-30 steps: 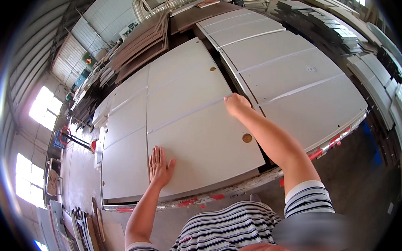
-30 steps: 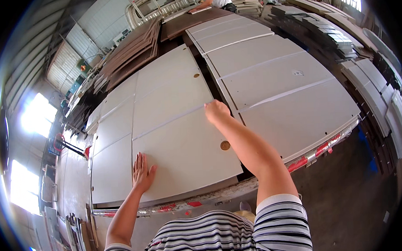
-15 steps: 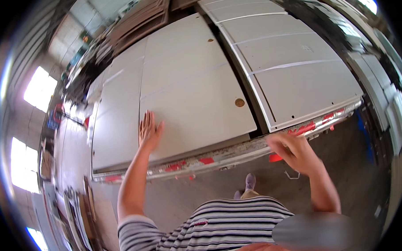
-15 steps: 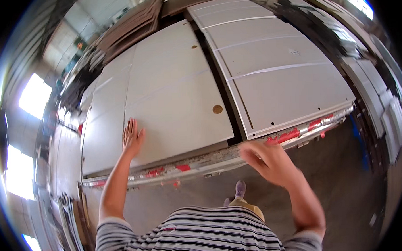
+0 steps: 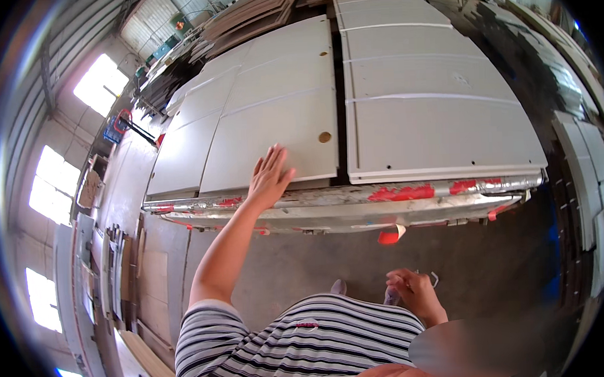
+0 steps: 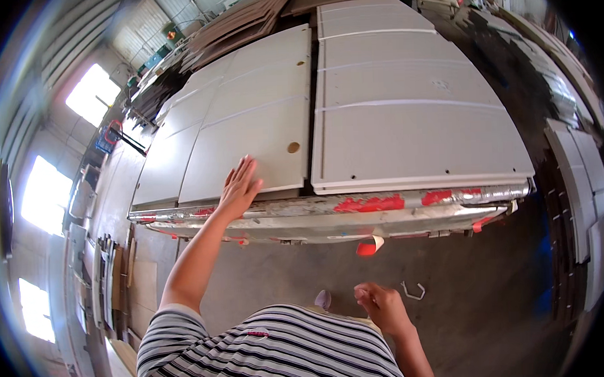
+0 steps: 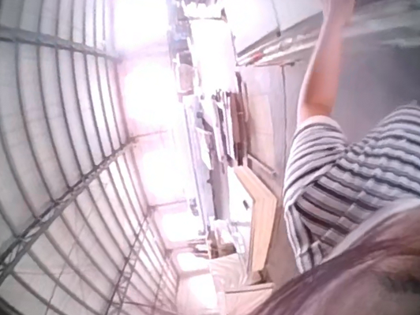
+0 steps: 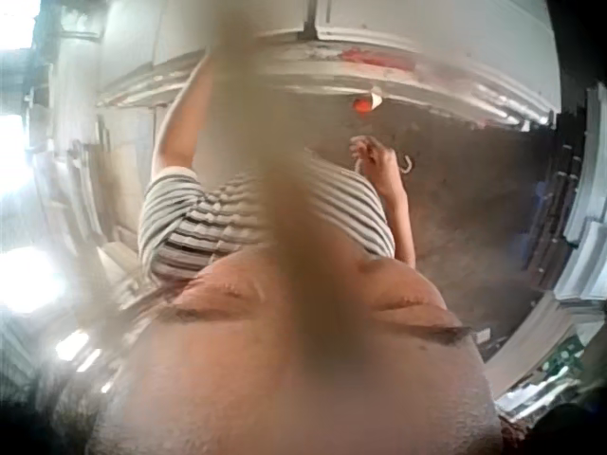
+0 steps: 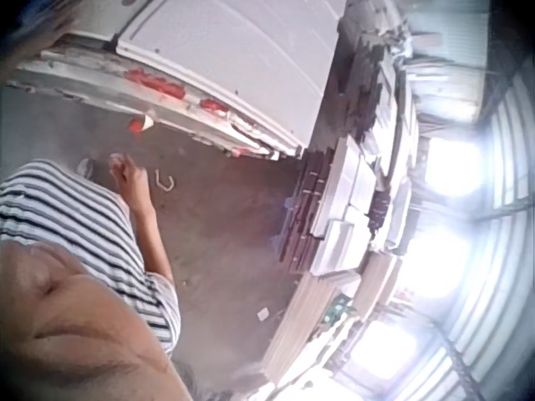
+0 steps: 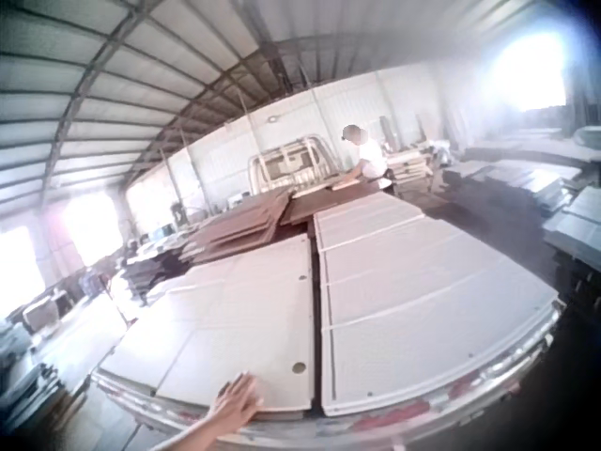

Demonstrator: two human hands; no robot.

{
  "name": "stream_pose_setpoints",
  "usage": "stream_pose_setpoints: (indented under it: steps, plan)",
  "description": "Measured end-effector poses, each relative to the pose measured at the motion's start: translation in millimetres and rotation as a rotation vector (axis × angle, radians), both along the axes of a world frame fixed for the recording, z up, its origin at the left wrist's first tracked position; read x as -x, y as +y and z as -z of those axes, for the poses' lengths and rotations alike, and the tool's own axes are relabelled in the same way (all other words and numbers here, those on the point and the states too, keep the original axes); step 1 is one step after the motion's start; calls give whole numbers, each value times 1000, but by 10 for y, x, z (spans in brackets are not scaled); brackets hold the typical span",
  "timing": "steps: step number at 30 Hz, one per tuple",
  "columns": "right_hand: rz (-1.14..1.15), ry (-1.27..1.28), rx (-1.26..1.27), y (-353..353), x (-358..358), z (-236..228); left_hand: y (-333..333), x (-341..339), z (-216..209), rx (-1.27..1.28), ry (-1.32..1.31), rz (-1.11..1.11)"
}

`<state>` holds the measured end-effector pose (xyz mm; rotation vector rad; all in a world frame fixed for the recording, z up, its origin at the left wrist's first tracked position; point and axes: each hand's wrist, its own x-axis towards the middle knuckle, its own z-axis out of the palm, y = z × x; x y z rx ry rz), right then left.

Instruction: The person picks up white boards and brown boards from a stack on a pallet jack and places them onto a truck bed, organizing them side-by-side in rows.

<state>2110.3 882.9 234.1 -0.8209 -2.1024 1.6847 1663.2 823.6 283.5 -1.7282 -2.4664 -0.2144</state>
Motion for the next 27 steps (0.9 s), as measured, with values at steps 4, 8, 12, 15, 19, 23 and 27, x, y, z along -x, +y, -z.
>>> stream_pose_setpoints:
  steps: [4, 8, 12, 15, 19, 23, 27]
  plan:
    - [-70, 100, 23, 32, -47, 501, -533, -551, 75, -393, -402, -135]
    - [-252, 10, -6, -143, 188, 605, -1365, -1119, 226, -357, -120, -103]
    - [-517, -45, -109, -557, 665, 785, -2456, -1472, 654, -177, -347, -188]
    - [-722, -180, -146, -1040, 1215, 451, -3392, -1613, 1110, -129, -419, -271]
    - [-894, -152, -116, -1980, 2005, 482, -4591, -1849, 1725, -60, -650, -518]
    - [-1212, -96, -214, -3208, 2801, 707, -5705, -1993, 2551, -223, -1007, -704]
    - [-1511, 40, -267, -4223, 3585, 768, -6162, -1600, 1738, -251, -939, -724]
